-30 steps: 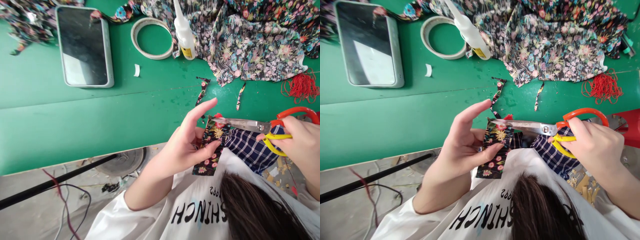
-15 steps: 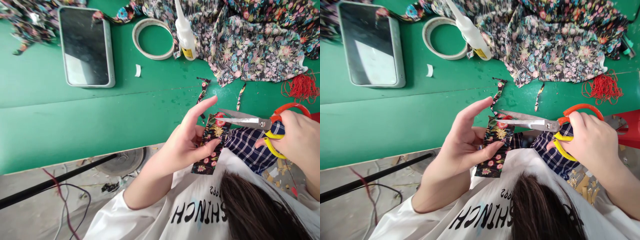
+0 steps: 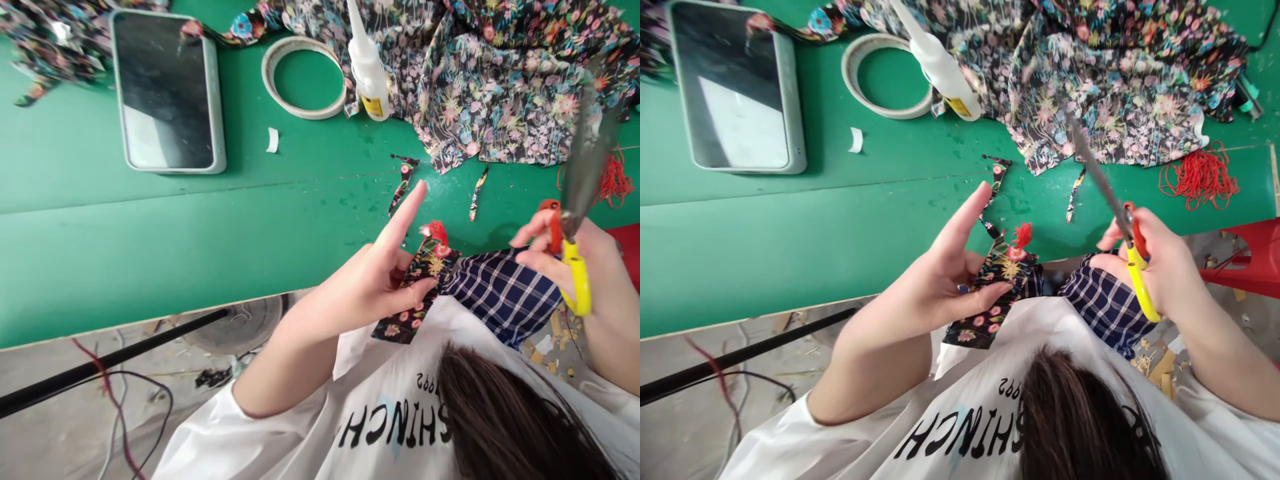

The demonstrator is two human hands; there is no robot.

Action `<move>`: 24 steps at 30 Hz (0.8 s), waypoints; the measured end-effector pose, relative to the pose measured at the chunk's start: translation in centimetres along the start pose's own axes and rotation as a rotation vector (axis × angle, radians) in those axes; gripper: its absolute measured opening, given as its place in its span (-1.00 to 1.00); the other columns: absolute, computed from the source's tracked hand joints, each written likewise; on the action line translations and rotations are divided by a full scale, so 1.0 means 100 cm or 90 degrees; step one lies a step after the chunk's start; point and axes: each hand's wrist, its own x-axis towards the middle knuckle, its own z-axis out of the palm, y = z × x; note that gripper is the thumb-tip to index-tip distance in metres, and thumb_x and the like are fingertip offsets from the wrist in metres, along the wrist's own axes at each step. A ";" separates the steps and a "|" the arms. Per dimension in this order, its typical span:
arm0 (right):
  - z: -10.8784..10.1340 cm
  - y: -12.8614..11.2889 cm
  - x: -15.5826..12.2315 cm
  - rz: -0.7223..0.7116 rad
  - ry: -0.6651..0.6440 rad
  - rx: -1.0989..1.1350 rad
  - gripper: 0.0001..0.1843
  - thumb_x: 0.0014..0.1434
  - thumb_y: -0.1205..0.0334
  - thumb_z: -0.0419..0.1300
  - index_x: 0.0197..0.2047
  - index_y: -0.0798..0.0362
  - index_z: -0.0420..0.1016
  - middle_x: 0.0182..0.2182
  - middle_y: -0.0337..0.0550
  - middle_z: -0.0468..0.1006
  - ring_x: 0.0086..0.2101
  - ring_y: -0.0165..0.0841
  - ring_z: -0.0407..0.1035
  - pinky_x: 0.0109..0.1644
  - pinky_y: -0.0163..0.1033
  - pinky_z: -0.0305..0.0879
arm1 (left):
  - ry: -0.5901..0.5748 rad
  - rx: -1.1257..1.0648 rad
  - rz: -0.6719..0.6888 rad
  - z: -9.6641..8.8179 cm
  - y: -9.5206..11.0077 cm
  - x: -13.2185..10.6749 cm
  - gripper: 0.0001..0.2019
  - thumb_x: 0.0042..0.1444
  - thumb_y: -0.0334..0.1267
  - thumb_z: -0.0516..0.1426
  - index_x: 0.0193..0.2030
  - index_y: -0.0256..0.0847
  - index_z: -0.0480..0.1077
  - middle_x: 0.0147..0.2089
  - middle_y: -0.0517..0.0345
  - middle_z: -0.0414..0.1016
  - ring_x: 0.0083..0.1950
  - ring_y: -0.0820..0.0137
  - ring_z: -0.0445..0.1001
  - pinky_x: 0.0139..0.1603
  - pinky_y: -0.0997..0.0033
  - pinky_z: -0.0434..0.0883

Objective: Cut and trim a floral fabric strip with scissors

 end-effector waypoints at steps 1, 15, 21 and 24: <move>0.006 -0.006 0.005 -0.011 -0.022 0.080 -0.58 0.03 -0.22 0.21 -0.34 -0.06 0.23 -0.51 -0.34 0.41 -0.53 -0.40 0.36 -0.44 -0.24 0.27 | -0.037 -0.023 -0.014 0.000 -0.002 0.002 -0.13 -0.03 -0.44 0.29 0.38 0.00 0.00 -0.66 0.48 0.14 -0.74 0.65 0.10 -0.80 0.72 0.13; 0.055 -0.052 0.049 0.011 -0.174 0.337 -0.73 0.00 0.16 0.22 -0.36 -0.05 0.15 -0.48 -0.40 0.37 -0.50 -0.49 0.34 -0.44 -0.28 0.34 | -0.198 -0.197 -0.102 -0.001 -0.018 0.009 -0.03 0.07 -0.48 0.20 0.44 -0.01 -0.36 -0.64 0.43 0.27 -0.73 0.57 0.23 -0.78 0.68 0.21; 0.062 -0.048 0.054 0.001 -0.092 0.402 -0.69 -0.05 0.25 0.24 -0.43 -0.04 0.09 -0.51 -0.43 0.25 -0.46 -0.52 0.34 -0.41 -0.33 0.34 | -0.160 -0.196 -0.255 0.001 -0.013 0.008 -0.32 0.21 -0.25 0.08 0.41 -0.15 -0.12 -0.41 0.21 0.50 -0.55 0.52 0.41 -0.60 0.62 0.39; 0.065 -0.044 0.055 -0.005 -0.044 0.411 -0.70 -0.06 0.26 0.25 -0.42 -0.04 0.11 -0.48 -0.41 0.26 -0.44 -0.53 0.32 -0.46 -0.37 0.30 | -0.138 -0.163 -0.291 0.004 -0.008 0.008 -0.52 0.22 -0.14 0.06 0.26 -0.20 0.22 -0.19 0.08 0.57 -0.35 0.42 0.52 -0.36 0.46 0.52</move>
